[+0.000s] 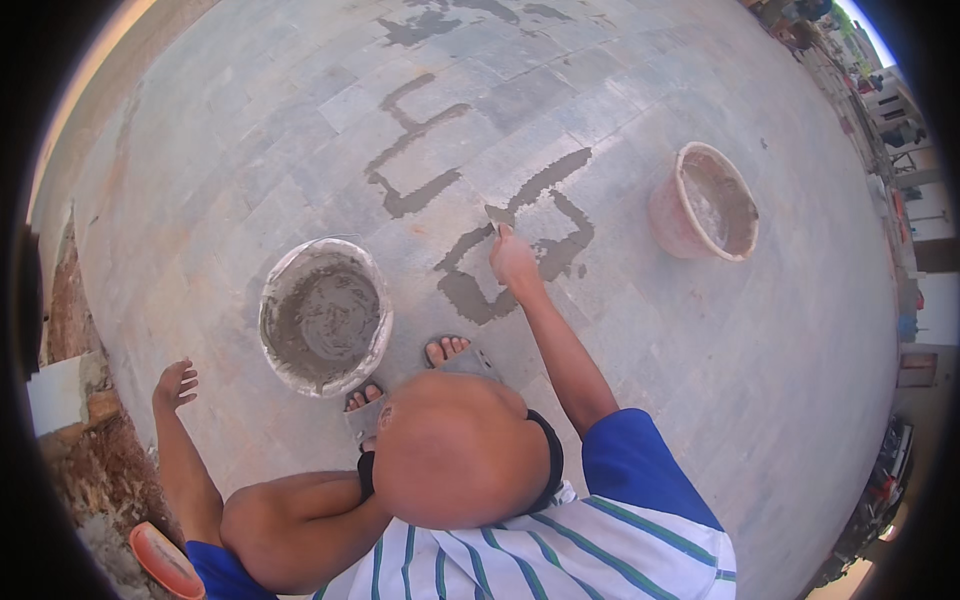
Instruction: The person uses a sponge to wipe a wet cement mixture along a tiled floor seam, repeatedly dipping the sponge into a bucket. Later, they use a trowel to spread cement into floor joints and smooth the surface. The person also carries a bucket across the area and places it down before continuing to apply cement.
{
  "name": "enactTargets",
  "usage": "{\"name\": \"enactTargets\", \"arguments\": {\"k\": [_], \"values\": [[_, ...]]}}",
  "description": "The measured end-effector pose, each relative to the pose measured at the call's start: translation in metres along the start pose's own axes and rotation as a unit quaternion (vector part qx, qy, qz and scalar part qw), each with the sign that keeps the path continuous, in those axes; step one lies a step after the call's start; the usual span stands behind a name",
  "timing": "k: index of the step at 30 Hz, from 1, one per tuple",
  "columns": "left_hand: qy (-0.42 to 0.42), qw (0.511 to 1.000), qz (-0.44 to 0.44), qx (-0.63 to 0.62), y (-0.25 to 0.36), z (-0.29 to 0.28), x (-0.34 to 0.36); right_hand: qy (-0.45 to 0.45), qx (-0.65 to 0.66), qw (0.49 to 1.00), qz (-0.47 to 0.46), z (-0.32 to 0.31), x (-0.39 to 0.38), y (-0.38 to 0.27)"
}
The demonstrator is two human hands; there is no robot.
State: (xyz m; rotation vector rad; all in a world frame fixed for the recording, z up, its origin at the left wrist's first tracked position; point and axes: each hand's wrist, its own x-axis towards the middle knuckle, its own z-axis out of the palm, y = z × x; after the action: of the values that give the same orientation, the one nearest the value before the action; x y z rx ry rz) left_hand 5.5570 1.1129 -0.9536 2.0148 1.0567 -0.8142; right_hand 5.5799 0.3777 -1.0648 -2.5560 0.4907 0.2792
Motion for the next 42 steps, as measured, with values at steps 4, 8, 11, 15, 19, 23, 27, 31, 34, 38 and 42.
{"name": "enactTargets", "arguments": {"k": [4, 8, 11, 15, 19, 23, 27, 31, 34, 38, 42], "values": [[0.004, 0.999, 0.041, 0.012, 0.026, 0.004, -0.009, 0.061, -0.020, 0.997, -0.042, 0.014, 0.000, -0.012], [-0.001, 0.999, 0.050, 0.016, 0.036, 0.009, -0.012, 0.040, -0.001, 0.999, -0.036, 0.016, 0.006, -0.032], [0.000, 0.998, 0.051, 0.022, 0.040, 0.012, -0.015, 0.032, -0.004, 0.998, -0.056, 0.013, 0.017, -0.034], [0.019, 0.999, 0.031, 0.023, 0.025, 0.007, -0.021, -0.016, -0.046, 0.994, -0.099, 0.004, 0.054, -0.023], [0.030, 0.999, -0.002, 0.025, 0.001, -0.005, -0.018, -0.003, -0.146, 0.975, -0.167, 0.001, 0.108, 0.004], [0.035, 0.999, -0.035, 0.019, -0.024, -0.022, -0.017, -0.008, -0.187, 0.965, -0.185, 0.000, 0.141, 0.015], [0.065, 0.996, -0.055, -0.001, -0.039, -0.032, -0.023, -0.036, -0.203, 0.961, -0.183, 0.000, 0.142, 0.023], [0.057, 0.996, -0.072, -0.005, -0.041, -0.033, -0.026, -0.067, -0.203, 0.954, -0.209, -0.026, 0.136, 0.021], [0.044, 0.996, -0.078, -0.004, -0.035, -0.030, -0.022, -0.068, -0.196, 0.961, -0.181, -0.043, 0.142, 0.018], [0.046, 0.996, -0.071, -0.004, -0.019, -0.039, -0.015, -0.064, -0.194, 0.962, -0.182, -0.035, 0.159, 0.029], [0.079, 0.996, -0.041, -0.010, -0.012, -0.050, -0.022, -0.083, -0.217, 0.951, -0.205, -0.040, 0.157, 0.041]]}}
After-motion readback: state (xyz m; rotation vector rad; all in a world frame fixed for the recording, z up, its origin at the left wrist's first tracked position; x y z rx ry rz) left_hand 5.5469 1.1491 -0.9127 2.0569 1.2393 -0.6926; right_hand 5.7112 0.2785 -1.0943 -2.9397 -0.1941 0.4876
